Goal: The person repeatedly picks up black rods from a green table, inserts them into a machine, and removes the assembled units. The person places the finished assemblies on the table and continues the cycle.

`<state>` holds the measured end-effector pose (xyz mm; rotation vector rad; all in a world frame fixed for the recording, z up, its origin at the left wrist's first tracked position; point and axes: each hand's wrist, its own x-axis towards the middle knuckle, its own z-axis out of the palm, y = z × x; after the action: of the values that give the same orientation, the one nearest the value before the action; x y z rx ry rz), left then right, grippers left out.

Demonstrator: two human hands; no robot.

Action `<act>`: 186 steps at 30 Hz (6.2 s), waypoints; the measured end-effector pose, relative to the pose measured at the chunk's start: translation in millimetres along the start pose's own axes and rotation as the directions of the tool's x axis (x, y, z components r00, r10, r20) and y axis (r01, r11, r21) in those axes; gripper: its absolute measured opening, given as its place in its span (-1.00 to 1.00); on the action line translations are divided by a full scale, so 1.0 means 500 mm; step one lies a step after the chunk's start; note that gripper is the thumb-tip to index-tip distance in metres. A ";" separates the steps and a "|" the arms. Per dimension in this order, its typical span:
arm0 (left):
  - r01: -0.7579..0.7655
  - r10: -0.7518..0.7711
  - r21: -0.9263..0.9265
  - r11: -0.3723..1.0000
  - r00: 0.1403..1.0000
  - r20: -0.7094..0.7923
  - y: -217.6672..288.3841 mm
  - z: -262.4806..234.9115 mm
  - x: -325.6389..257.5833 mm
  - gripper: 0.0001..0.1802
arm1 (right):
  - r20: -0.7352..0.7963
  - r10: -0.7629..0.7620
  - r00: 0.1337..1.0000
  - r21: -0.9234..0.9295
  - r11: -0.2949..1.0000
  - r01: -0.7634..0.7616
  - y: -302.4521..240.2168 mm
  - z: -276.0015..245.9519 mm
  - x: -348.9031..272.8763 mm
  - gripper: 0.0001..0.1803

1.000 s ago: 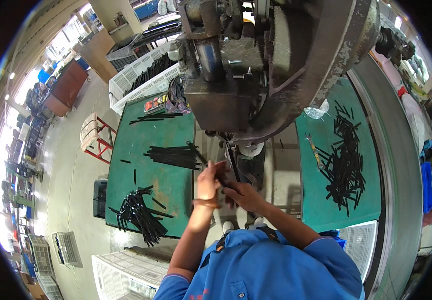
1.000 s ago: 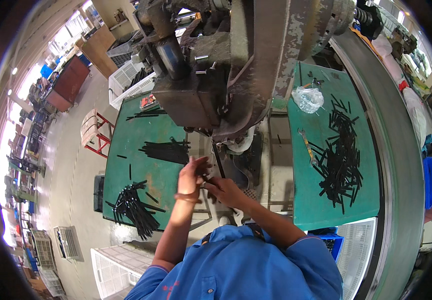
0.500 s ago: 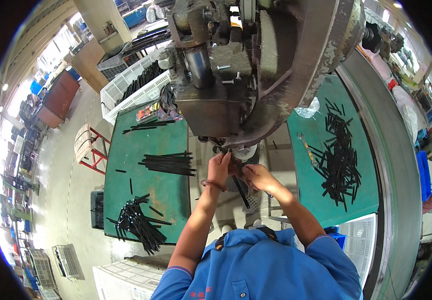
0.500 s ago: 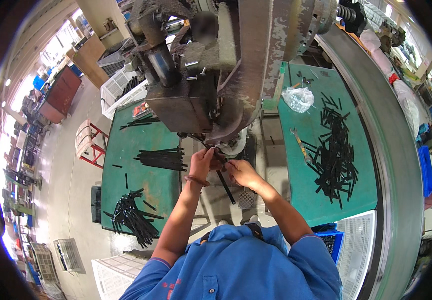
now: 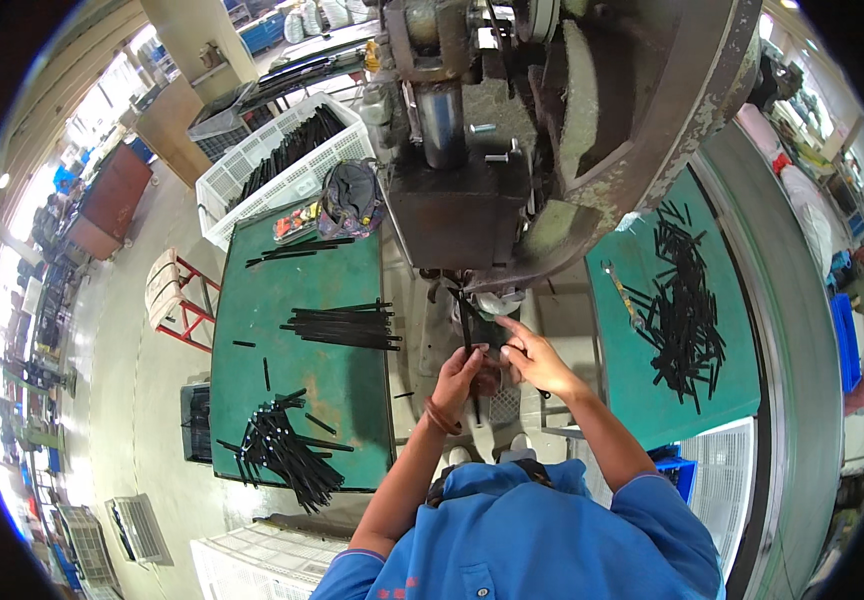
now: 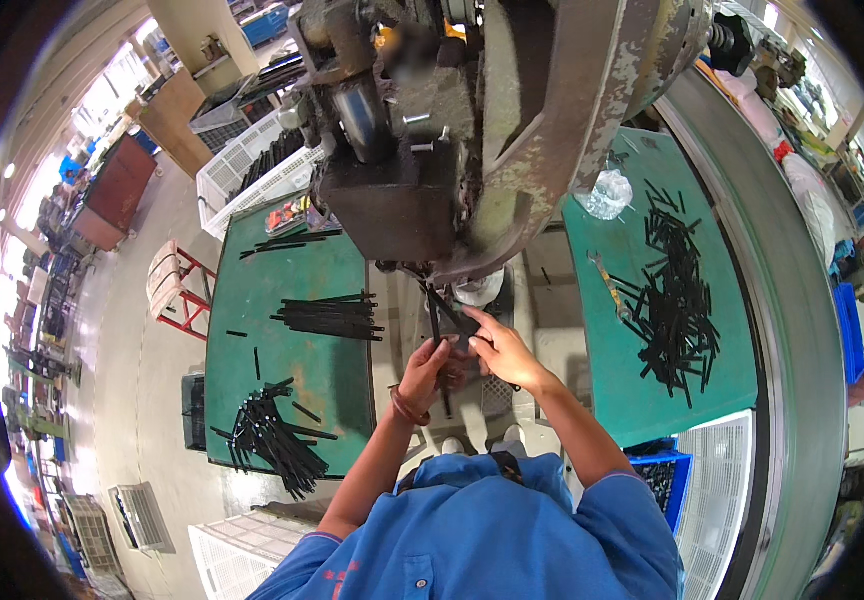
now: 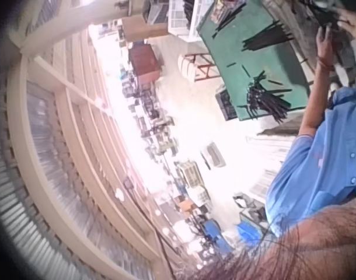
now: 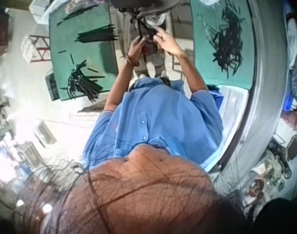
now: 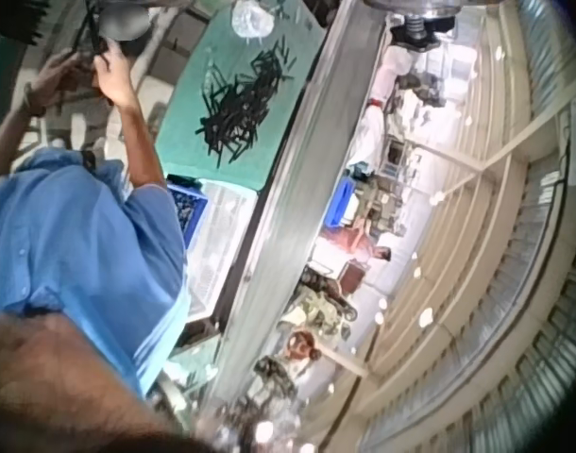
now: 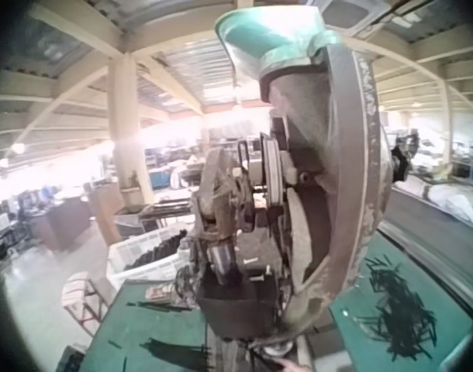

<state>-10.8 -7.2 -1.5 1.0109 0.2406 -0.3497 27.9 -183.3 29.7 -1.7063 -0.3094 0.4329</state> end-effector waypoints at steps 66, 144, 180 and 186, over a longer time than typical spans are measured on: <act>-0.060 0.099 0.152 0.987 0.960 -0.262 0.020 -0.027 0.005 -0.77 | -0.063 -0.407 0.911 -0.919 0.380 0.106 0.247 -0.067 0.378 -0.75; -0.126 0.148 0.111 0.986 0.962 -0.228 0.008 0.002 0.009 -0.81 | -0.911 -0.043 0.409 -0.152 0.959 -0.238 0.407 -0.675 -0.256 -0.91; 0.020 -0.020 0.110 0.994 1.000 -0.003 0.065 -0.038 0.005 -0.76 | -0.581 -0.216 0.785 -0.391 0.920 -0.036 0.045 0.028 -0.002 -0.85; -0.001 0.000 0.122 0.993 1.000 0.005 0.072 -0.028 0.002 -0.76 | -0.597 -0.008 0.802 -0.093 0.994 -0.060 0.105 0.034 -0.070 -0.84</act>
<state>4.0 22.1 19.3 1.1301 0.2169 -0.3696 -12.8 -193.1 -20.4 -1.8597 0.1604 -0.1238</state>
